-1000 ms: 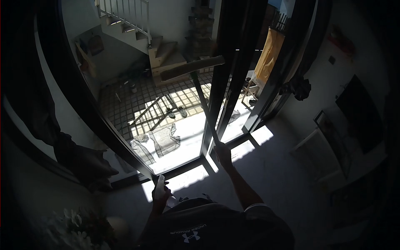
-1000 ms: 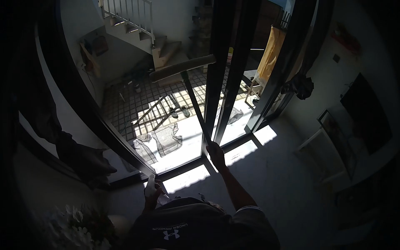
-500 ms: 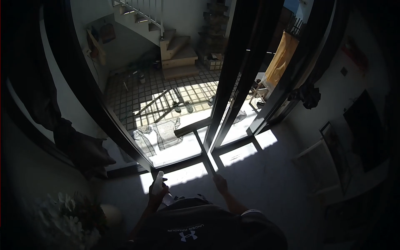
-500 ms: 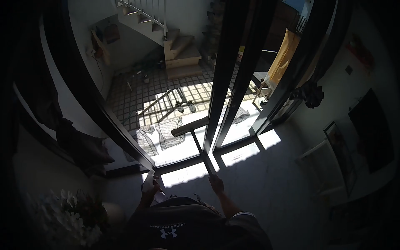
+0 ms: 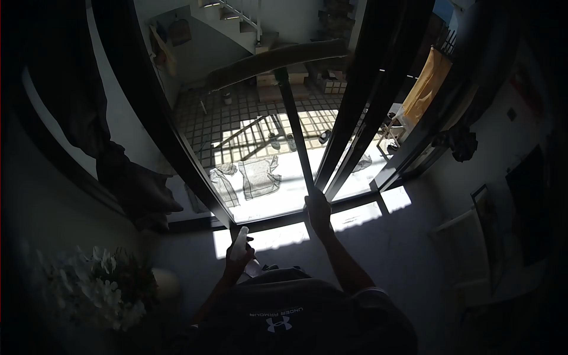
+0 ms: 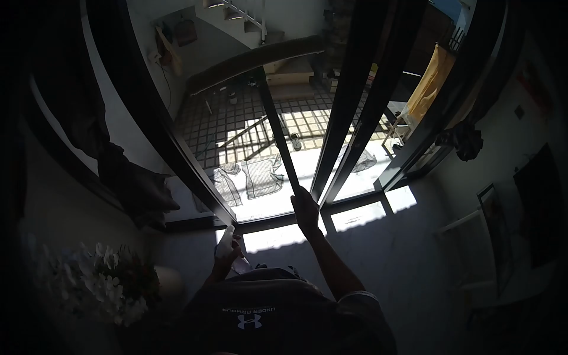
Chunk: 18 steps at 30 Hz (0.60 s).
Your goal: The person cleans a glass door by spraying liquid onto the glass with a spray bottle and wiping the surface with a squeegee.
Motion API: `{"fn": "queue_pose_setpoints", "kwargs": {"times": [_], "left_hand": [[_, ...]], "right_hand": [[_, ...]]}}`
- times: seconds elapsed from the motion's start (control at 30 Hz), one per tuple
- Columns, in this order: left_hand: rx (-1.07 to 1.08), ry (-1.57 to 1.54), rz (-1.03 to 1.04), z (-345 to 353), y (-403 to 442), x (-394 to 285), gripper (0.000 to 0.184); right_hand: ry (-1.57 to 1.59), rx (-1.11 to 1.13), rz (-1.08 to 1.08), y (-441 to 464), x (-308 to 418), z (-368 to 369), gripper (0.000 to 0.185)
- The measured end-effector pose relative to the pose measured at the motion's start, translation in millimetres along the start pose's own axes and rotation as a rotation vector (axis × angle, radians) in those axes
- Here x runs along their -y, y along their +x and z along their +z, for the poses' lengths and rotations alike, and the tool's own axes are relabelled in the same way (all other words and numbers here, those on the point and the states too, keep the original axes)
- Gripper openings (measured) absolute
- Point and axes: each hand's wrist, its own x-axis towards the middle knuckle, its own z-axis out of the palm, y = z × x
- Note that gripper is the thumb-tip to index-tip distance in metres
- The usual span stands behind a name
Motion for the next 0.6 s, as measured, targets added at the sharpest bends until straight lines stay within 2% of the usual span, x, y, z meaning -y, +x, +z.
{"fn": "queue_pose_setpoints", "kwargs": {"times": [0.07,0.13,0.17,0.2,0.3,0.43,0.5,0.6], "left_hand": [[0.022,0.086,-0.010,-2,-3,5,0.060],[0.027,0.160,0.118,-1,-8,8,0.060],[0.015,0.131,0.138,-3,-10,8,0.059],[0.000,0.132,0.139,-5,-12,5,0.059],[-0.059,0.057,0.046,-11,-17,0,0.059],[-0.120,0.002,0.001,-20,-24,8,0.058],[-0.141,-0.015,0.011,-21,-24,7,0.057],[-0.127,0.009,-0.026,-23,-25,1,0.057]], "right_hand": [[-0.052,0.018,-0.051,24,20,13,0.031],[0.068,0.080,0.129,30,23,24,0.031],[0.086,-0.036,-0.041,32,24,34,0.025],[0.094,-0.024,-0.045,30,19,39,0.025],[0.133,0.022,0.102,19,10,44,0.027],[0.037,0.086,0.070,6,2,44,0.030],[0.020,0.042,0.007,0,2,42,0.031],[0.032,0.084,0.110,-17,-20,41,0.033]]}}
